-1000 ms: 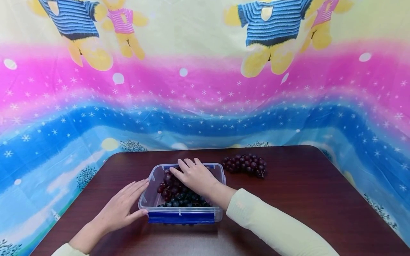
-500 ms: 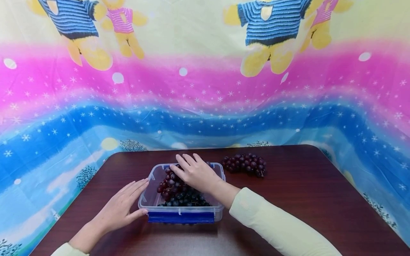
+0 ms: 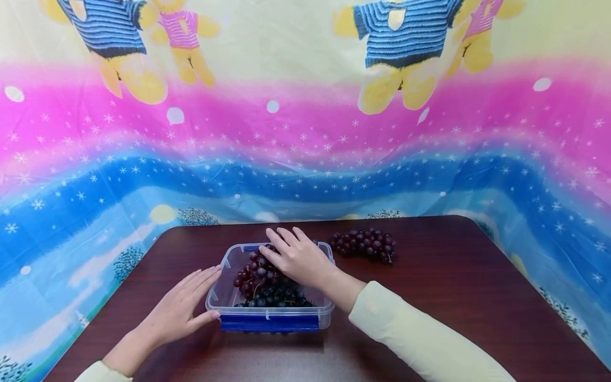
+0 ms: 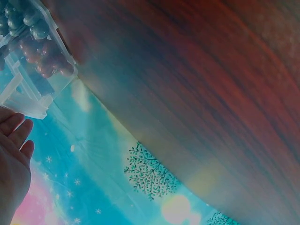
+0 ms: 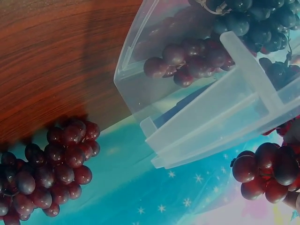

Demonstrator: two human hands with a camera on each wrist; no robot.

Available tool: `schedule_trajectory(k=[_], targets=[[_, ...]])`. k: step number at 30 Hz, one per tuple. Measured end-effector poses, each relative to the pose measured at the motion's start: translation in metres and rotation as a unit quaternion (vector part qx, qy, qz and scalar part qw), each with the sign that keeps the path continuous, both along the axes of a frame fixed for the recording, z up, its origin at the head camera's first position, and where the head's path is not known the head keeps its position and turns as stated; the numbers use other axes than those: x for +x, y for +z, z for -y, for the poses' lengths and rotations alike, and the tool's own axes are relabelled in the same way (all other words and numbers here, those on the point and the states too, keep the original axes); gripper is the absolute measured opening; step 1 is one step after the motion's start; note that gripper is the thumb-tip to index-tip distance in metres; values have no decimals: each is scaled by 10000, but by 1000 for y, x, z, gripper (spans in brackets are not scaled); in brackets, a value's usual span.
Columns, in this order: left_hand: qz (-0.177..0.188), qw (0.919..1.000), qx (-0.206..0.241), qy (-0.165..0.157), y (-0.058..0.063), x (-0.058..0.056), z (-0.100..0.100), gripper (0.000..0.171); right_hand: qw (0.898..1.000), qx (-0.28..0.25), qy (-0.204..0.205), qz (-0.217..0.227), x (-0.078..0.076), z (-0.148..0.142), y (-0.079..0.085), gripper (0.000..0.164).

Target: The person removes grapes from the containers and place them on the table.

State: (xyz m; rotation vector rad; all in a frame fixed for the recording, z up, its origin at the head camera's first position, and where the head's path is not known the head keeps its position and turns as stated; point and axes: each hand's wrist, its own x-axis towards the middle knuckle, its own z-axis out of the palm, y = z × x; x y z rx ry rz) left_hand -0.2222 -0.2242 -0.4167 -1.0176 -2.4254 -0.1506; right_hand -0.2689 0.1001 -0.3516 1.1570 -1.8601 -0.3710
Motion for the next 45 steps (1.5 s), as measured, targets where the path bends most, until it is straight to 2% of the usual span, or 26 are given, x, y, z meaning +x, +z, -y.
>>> schedule_trajectory(k=[18,29,35,41,45], targets=[[-76,9999,18,-89,-1,-2,1,77,9977,-543,374,-178,3,-18,16,43],[-110,9999,30,-106,0,-1,0,77,9935,-944,566,-293,6,-33,38,41],[-98,9999,31,-108,0,-1,0,78,9922,-1076,501,-375,7,-43,48,40],[-31,10000,4,-34,0,-1,0,77,9904,-1265,377,-410,7,-55,56,47],[-16,10000,25,-53,0,-1,0,77,9883,-1408,349,-473,5,-64,59,41]])
